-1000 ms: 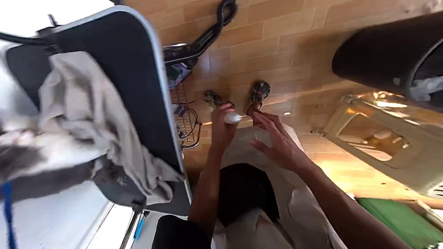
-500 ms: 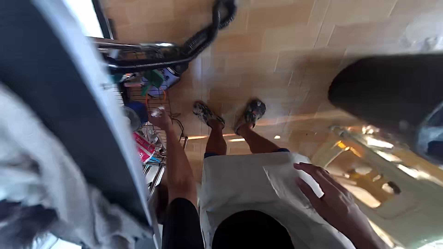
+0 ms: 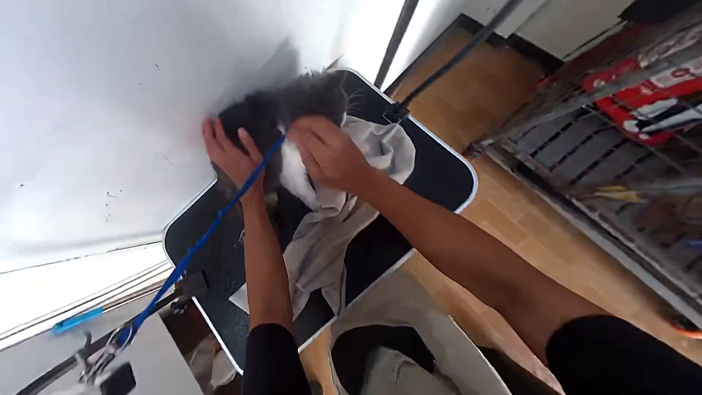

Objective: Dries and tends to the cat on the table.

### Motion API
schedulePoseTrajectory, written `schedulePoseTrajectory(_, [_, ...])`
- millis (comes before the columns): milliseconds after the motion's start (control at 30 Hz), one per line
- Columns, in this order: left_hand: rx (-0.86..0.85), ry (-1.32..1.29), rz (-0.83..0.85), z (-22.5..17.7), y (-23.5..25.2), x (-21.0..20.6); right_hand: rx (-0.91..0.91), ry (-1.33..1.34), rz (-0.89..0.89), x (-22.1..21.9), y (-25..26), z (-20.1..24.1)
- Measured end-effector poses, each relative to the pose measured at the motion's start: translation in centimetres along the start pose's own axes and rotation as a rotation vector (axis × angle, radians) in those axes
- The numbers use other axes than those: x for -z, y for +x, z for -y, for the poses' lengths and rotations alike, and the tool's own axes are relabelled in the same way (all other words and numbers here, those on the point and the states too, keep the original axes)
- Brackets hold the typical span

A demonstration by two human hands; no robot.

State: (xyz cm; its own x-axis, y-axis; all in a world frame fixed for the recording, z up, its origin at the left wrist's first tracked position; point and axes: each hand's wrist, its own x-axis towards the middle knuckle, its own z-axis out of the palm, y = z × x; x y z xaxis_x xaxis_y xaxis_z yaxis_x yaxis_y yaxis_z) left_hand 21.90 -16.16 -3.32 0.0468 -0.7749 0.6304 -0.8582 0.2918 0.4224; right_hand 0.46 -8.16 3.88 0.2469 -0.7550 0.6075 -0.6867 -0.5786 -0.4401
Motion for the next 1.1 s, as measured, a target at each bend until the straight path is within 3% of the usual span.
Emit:
schedulePoseTrajectory(33, [-0.008,0.097,0.041,0.4,1.3,-1.5,-0.076,-0.091,0.053,-1.7,4.1,-1.1])
schedulePoseTrajectory(100, [0.033,0.193,0.065,0.8,0.9,-2.9,-0.27,-0.211,0.323,-5.6,9.3,-2.8])
schedulePoseTrajectory(167, [0.125,0.179,0.022,1.7,0.3,-3.1,-0.41,-0.186,0.531,-10.0,11.7,-3.5])
schedulePoseTrajectory(200, [0.166,0.133,-0.003,2.3,-0.1,-3.2,-0.428,-0.161,0.552,-11.8,11.9,-3.5])
schedulePoseTrajectory(267, [0.212,-0.007,-0.074,3.4,-1.3,-2.9,-0.326,-0.14,0.531,-14.4,10.9,-1.9])
schedulePoseTrajectory(333, [0.25,-0.132,-0.106,4.1,-2.8,-2.7,-0.114,-0.136,0.453,-16.2,9.7,-0.5])
schedulePoseTrajectory(433, [0.338,-0.182,0.036,5.4,-5.8,-1.5,0.137,-0.033,0.536,-16.4,7.2,0.5])
schedulePoseTrajectory(500, [0.322,-0.011,0.186,5.7,-5.2,0.1,0.152,0.171,0.625,-14.1,6.1,0.0])
schedulePoseTrajectory(567, [0.086,0.073,0.308,5.5,-2.0,2.3,-0.017,0.522,0.469,-8.8,5.1,-0.7])
schedulePoseTrajectory(633, [-0.24,-0.13,0.397,3.5,4.1,2.5,-0.235,0.744,0.093,-3.4,2.5,-0.5])
schedulePoseTrajectory(700, [-0.442,-0.404,0.664,0.5,9.6,-0.3,-0.436,0.729,-0.287,-2.3,-2.0,2.1])
schedulePoseTrajectory(733, [-0.456,-0.454,0.874,-0.6,11.5,-2.2,-0.541,0.634,-0.386,-3.9,-4.1,3.8])
schedulePoseTrajectory(800, [-0.329,-0.352,1.279,-1.7,13.3,-5.2,-0.704,0.378,-0.348,-8.9,-7.0,6.2])
schedulePoseTrajectory(867, [-0.134,-0.201,1.508,-2.1,13.6,-5.2,-0.869,0.154,-0.23,-12.7,-6.8,6.6])
schedulePoseTrajectory(1000, [0.143,-0.073,1.506,0.5,11.5,-1.7,-1.147,-0.108,-0.248,-17.6,-0.7,4.9])
schedulePoseTrajectory(1100, [0.336,-0.192,1.505,3.6,8.4,1.1,-1.09,-0.231,-0.348,-20.6,-0.2,6.4])
